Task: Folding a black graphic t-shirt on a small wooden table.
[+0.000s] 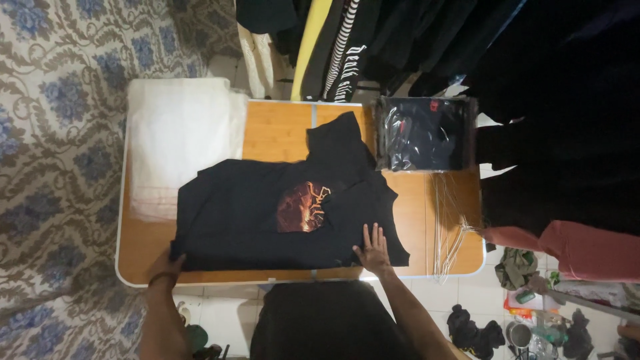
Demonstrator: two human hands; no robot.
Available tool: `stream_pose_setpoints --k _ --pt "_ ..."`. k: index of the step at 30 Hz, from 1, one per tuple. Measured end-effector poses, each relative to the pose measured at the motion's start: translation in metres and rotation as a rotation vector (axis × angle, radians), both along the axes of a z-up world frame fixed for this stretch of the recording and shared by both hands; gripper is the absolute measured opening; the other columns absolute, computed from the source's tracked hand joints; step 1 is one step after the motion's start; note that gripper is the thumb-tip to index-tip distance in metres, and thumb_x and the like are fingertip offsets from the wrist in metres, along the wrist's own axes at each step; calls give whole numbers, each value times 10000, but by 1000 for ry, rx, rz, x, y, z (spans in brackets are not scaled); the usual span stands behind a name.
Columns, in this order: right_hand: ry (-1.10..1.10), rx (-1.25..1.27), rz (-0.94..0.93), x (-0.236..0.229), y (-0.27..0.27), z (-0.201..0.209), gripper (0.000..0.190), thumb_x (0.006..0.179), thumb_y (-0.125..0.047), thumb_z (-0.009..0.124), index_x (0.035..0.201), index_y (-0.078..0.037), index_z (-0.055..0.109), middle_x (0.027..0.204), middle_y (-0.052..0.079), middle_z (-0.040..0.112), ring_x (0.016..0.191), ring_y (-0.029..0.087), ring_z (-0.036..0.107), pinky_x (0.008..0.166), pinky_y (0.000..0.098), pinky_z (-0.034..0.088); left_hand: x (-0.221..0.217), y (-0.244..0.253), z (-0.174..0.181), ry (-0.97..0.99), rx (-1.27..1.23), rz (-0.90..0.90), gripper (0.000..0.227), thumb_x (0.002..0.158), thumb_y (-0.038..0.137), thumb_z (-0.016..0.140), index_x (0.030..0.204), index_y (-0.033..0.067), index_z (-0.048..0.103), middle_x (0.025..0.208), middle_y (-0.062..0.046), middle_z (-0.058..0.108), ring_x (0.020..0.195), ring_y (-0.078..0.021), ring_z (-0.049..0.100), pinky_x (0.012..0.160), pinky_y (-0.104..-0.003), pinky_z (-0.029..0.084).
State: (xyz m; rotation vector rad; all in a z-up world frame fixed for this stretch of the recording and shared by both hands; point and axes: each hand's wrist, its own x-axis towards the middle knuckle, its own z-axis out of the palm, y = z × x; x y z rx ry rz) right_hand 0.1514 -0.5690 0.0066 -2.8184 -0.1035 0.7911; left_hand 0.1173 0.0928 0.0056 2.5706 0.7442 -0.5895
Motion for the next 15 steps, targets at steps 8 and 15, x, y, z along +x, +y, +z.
stream_pose_setpoints --k 8,15 --pt "-350 55 7 -20 27 36 744 1031 -474 429 1624 -85 204 1690 248 114 1557 430 135 1241 580 183 0 -114 86 -264 278 -53 444 956 294 662 1317 36 638 1293 -230 669 1238 -387 625 1029 -509 499" --pt "-268 117 775 -31 70 26 695 1014 -306 544 1628 -96 297 1686 182 289 1559 347 250 1248 514 215 0 -279 77 -505 -214 -774 606 871 317 601 1409 40 554 1519 -188 512 1415 -326 491 1195 -468 396"
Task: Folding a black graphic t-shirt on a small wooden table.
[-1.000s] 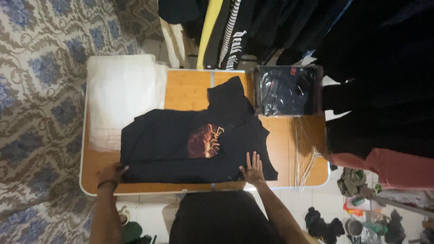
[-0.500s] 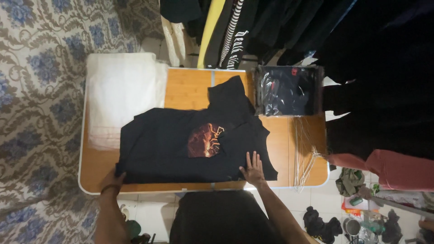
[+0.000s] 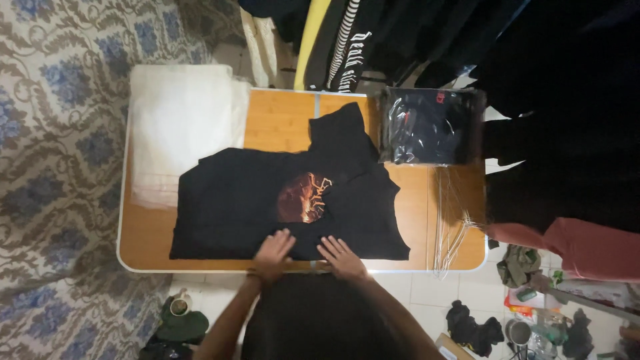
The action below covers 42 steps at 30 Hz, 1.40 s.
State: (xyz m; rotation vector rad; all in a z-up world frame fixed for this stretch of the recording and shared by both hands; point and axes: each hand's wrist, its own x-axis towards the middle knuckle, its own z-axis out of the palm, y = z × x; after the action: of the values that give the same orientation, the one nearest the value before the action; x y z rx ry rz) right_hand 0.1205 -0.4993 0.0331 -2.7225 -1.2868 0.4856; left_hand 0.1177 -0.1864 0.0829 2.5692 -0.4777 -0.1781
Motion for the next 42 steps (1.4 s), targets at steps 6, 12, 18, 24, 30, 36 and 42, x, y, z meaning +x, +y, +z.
stream_pose_setpoints --k 6,12,18,24,30,36,42 --pt "133 -19 -218 -6 -1 17 700 1059 -501 381 1575 -43 262 1647 196 227 1527 329 188 1213 530 132 -27 -1 -72 320 281 -94 727 1012 513 485 1614 206 218 1699 -101 126 1564 -267 118 1249 -517 98" --pt "143 18 -513 -30 -48 3 742 1048 -525 304 1611 -58 182 1691 158 168 1580 307 122 1267 482 102 -30 40 -57 275 463 128 688 1048 521 396 1609 150 251 1685 -148 187 1563 -317 191 1252 -512 175" --pt "112 -242 -714 -42 -90 -2 734 1055 -496 208 1602 -26 69 1683 235 60 1551 360 41 1227 502 45 -45 104 -74 350 608 503 752 1056 543 337 1639 86 206 1699 -194 182 1581 -326 201 1265 -470 208" --pt "113 -587 -833 -37 -106 13 788 1048 -567 127 1624 -45 -1 1696 201 -37 1566 338 -15 1258 509 29 -48 152 -100 318 582 747 867 1007 656 201 1649 89 69 1717 -178 27 1571 -335 73 1243 -514 131" --pt "42 -480 -844 -52 -144 -21 825 1036 -624 74 1623 -49 7 1700 216 -21 1563 359 -18 1233 559 41 -45 177 -96 449 447 959 1012 924 777 229 1627 74 42 1688 -200 -7 1554 -376 39 1204 -536 98" --pt "27 -371 -984 -52 -147 -26 855 1002 -655 93 1626 -83 -27 1693 165 -47 1552 355 -21 1208 610 5 -54 189 -106 303 497 991 1089 978 815 242 1693 1 132 1745 -231 153 1626 -364 150 1343 -522 142" --pt "-84 -211 -1222 -35 -152 -31 829 1019 -618 202 1621 -66 59 1688 188 33 1556 369 33 1184 660 12 -14 138 -49 78 338 1234 824 1005 501 597 1568 -42 336 1595 -322 254 1453 -472 270 1141 -640 219"
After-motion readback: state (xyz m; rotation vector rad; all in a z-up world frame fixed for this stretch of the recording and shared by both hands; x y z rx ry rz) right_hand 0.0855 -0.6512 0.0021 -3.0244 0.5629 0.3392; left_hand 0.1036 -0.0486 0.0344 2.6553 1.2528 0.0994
